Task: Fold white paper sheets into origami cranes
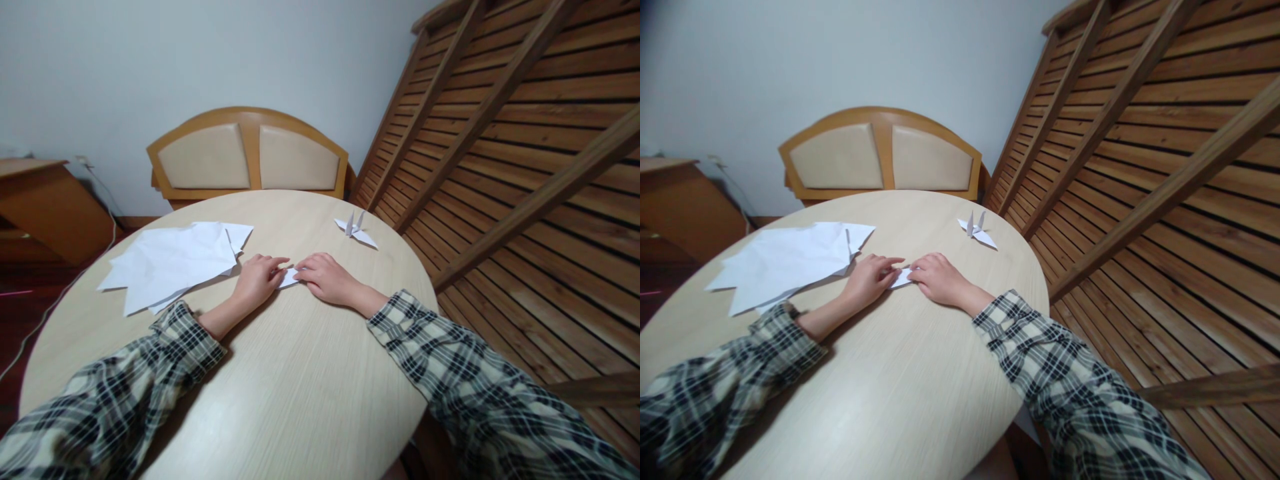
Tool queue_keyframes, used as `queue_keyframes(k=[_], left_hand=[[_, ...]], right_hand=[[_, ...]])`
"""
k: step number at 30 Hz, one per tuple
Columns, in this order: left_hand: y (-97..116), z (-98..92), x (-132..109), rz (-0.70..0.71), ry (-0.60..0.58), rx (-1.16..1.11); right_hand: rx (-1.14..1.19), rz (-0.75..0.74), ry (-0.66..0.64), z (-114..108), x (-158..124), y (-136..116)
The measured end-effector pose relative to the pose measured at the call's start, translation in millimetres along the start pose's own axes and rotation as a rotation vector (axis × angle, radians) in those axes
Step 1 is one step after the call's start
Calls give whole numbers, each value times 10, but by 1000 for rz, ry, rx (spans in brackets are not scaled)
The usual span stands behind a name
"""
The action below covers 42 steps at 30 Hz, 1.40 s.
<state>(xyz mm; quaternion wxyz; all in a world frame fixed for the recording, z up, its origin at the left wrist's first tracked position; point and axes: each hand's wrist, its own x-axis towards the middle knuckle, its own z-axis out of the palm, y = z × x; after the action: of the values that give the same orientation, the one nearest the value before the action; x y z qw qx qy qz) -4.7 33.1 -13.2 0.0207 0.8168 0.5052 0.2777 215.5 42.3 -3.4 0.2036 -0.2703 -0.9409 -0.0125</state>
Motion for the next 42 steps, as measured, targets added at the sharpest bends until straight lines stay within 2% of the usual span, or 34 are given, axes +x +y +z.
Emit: queue_keyframes(k=[7,15,29,38,42], left_hand=[[53,-37,-16,80,124,74],[125,-42,-24,215,-12,71],[115,-21,-21,193,-69,130],[76,-9,-13,193,-89,75],[56,11,-5,165,-98,-37]], right_hand=[[9,43,-45,-14,17,-27],[-79,142,-58,18,21,-43],[-91,169,-70,-3,31,-54],[-49,168,-92,-115,79,-101],[-11,162,-85,-149,77,-87]])
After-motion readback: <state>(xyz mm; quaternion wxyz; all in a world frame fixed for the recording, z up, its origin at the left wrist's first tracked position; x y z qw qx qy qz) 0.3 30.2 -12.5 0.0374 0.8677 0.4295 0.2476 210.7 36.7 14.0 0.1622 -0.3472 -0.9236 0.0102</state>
